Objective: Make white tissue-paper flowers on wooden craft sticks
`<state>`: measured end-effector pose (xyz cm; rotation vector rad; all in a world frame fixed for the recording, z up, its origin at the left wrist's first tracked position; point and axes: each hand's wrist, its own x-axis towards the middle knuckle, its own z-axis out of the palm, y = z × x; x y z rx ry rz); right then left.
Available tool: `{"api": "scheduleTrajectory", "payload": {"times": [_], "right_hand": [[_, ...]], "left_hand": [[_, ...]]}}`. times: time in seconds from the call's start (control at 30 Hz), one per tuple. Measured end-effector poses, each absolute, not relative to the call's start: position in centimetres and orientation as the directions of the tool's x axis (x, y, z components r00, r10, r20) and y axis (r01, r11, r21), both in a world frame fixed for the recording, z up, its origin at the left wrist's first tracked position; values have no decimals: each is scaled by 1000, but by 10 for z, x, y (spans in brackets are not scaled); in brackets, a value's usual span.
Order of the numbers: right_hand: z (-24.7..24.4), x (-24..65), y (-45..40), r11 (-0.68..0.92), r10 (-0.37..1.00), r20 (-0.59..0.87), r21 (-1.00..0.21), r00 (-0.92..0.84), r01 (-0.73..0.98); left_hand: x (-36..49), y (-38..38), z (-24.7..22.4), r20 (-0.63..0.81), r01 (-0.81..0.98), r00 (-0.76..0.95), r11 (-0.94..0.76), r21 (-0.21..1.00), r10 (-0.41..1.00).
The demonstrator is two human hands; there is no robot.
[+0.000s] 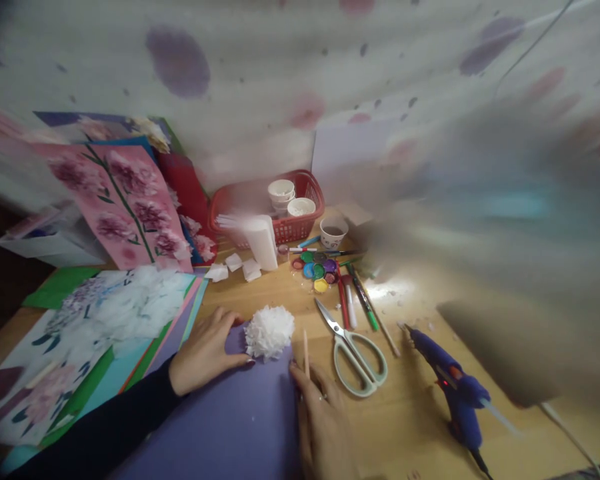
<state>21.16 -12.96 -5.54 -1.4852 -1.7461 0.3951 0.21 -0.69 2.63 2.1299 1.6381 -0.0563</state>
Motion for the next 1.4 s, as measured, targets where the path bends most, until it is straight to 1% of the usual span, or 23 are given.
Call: {"api": "scheduleTrajectory", "payload": {"times": [0.07, 0.17, 0.27, 0.33, 0.4, 0.43, 0.53, 0.6, 0.67, 0.77, 0.8, 0.87, 0.93, 1.0, 1.07, 1.13, 1.2, 1.23, 1.3, 1.4], "right_hand": [[-52, 212, -130, 247, 947, 320, -729, 0, 638], [-43, 211, -130, 135, 975, 209, -822, 72, 553], [-36, 206, -126, 42, 977, 136, -881, 167, 472], [-31, 201, -123, 4, 977, 84, -926, 195, 377], [-25, 196, -120, -25, 976, 31, -968, 215, 250], [-21, 194, -120, -36, 973, 9, -981, 230, 192], [-11, 193, -120, -68, 958, -48, -996, 281, 61], [-7, 199, -121, -71, 956, -60, -997, 289, 26], [-6, 212, -121, -59, 957, -43, -997, 288, 47], [-3, 238, -114, -57, 931, -12, -992, 366, 114], [0, 246, -109, -60, 928, -15, -992, 373, 108], [9, 255, -97, -22, 912, -4, -999, 411, 37], [22, 256, -83, 26, 902, 28, -1000, 430, 11], [36, 253, -72, 96, 870, 100, -995, 484, 32], [48, 250, -66, 160, 779, 193, -981, 597, 109], [57, 248, -63, 163, 615, 318, -947, 721, 278], [62, 246, -62, 152, 485, 451, -887, 749, 436], [64, 245, -61, 172, 472, 508, -855, 720, 490], [65, 241, -60, 245, 498, 586, -802, 640, 544], [66, 233, -58, 329, 539, 642, -757, 546, 564]], "left_hand": [[6, -8, 26, -296, 928, 291, -192, 320, 910], [8, -8, 26, -292, 927, 297, -202, 315, 909], [6, -11, 26, -310, 911, 333, -219, 350, 891], [3, -12, 26, -309, 893, 358, -227, 389, 881], [-1, -11, 25, -344, 860, 396, -213, 465, 851], [-3, -10, 25, -377, 830, 426, -189, 524, 822], [-9, 0, 26, -475, 688, 526, -24, 725, 706], [-12, 8, 30, -459, 560, 557, 95, 823, 692], [-13, 17, 40, -363, 415, 554, 129, 901, 749], [-15, 26, 60, -153, 235, 538, 26, 972, 829], [-14, 29, 66, -89, 194, 522, -17, 981, 849], [-13, 36, 76, 18, 116, 450, -79, 990, 893], [-10, 43, 83, 90, 14, 350, -101, 995, 933], [-6, 50, 88, 109, -83, 281, -89, 993, 953], [-2, 57, 95, 122, -144, 245, -89, 986, 962], [0, 61, 104, 179, -196, 183, -143, 970, 967], [-1, 63, 113, 242, -269, 106, -207, 941, 964], [-2, 64, 116, 253, -310, 91, -214, 926, 963], [-6, 65, 121, 247, -371, 113, -190, 909, 962], [-13, 67, 123, 227, -410, 137, -154, 899, 964]]}}
